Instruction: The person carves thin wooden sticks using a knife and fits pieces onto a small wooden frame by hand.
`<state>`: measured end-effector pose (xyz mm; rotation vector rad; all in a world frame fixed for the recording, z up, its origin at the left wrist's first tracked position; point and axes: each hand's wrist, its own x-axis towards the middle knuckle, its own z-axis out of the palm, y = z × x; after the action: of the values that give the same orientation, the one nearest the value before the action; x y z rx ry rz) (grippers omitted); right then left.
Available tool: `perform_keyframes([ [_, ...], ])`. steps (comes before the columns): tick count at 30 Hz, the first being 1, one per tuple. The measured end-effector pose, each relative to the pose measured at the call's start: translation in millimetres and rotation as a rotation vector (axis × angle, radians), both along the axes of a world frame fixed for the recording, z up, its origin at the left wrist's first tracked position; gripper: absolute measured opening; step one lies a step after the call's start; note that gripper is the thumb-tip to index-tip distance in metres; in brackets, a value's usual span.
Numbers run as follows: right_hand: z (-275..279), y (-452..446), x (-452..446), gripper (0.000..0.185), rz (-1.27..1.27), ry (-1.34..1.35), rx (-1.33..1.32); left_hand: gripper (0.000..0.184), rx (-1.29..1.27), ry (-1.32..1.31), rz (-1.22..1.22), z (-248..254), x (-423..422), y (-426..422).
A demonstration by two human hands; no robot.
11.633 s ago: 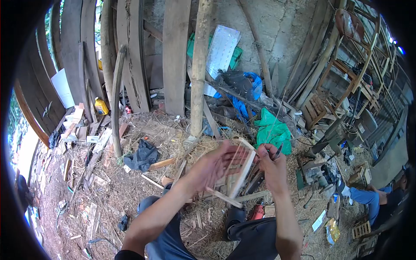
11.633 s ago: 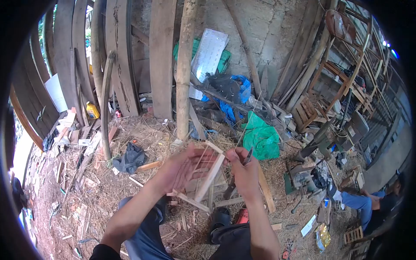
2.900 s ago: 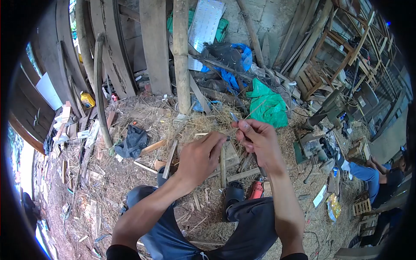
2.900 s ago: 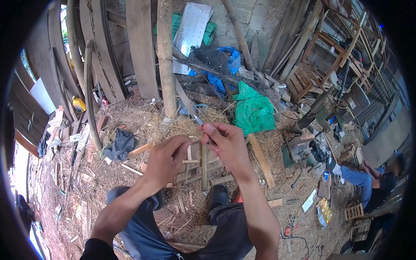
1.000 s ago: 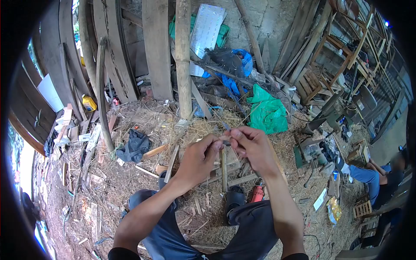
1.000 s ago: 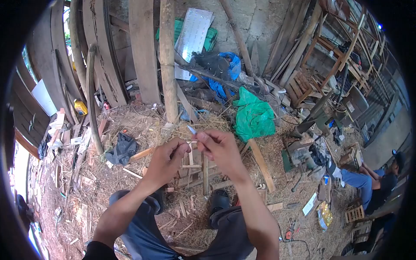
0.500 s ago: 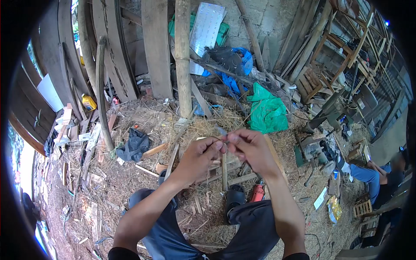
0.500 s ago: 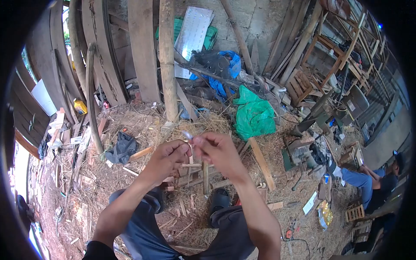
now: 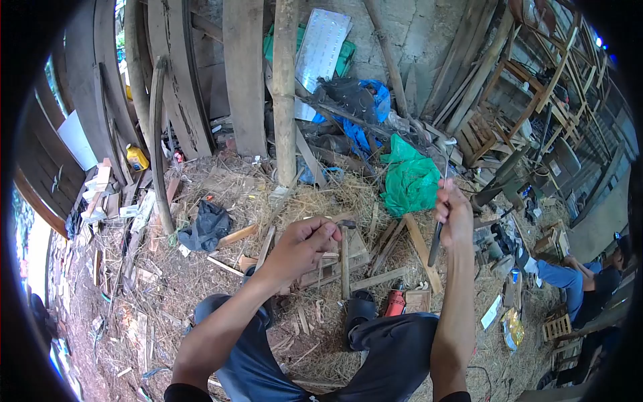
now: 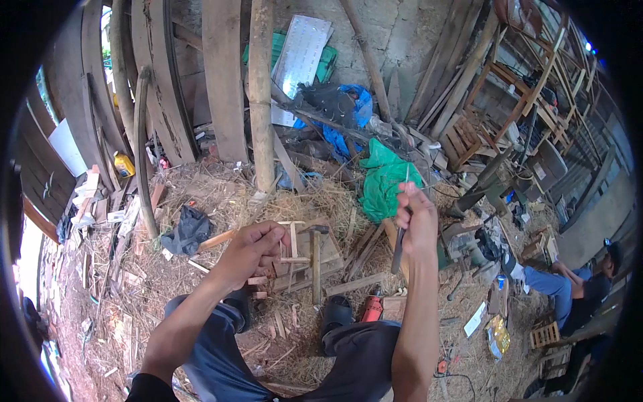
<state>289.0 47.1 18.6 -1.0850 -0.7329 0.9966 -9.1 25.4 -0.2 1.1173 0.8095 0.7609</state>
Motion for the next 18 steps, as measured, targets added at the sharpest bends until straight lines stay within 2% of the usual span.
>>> perform_keyframes([
  [2, -6, -9, -16, 0.026, 0.168, -0.026, 0.001, 0.024, 0.016, 0.001, 0.010, -3, 0, 3],
  [4, 4, -19, -53, 0.029, 0.309, -0.176, -0.081, 0.023, 0.031, 0.000, 0.009, -5, 6, 2],
  [6, 10, -30, -91, 0.029, 0.502, -0.239, -0.041, 0.023, 0.085, 0.050, 0.033, -5, 11, 0],
  [7, 6, -30, -100, 0.029, 0.499, -0.233, -0.036, 0.023, 0.088, 0.057, 0.029, -7, 12, 0],
  [9, -2, -29, -110, 0.027, 0.651, -0.173, -0.103, 0.025, 0.075, -0.008, 0.009, -13, 13, 2],
  [12, 3, -26, -103, 0.028, 0.597, -0.154, -0.121, 0.026, 0.230, 0.070, 0.045, -9, 16, 0],
  [18, 2, -11, -64, 0.026, 0.445, -0.089, -0.152, 0.021, 0.244, 0.202, 0.007, -14, 16, -4],
])
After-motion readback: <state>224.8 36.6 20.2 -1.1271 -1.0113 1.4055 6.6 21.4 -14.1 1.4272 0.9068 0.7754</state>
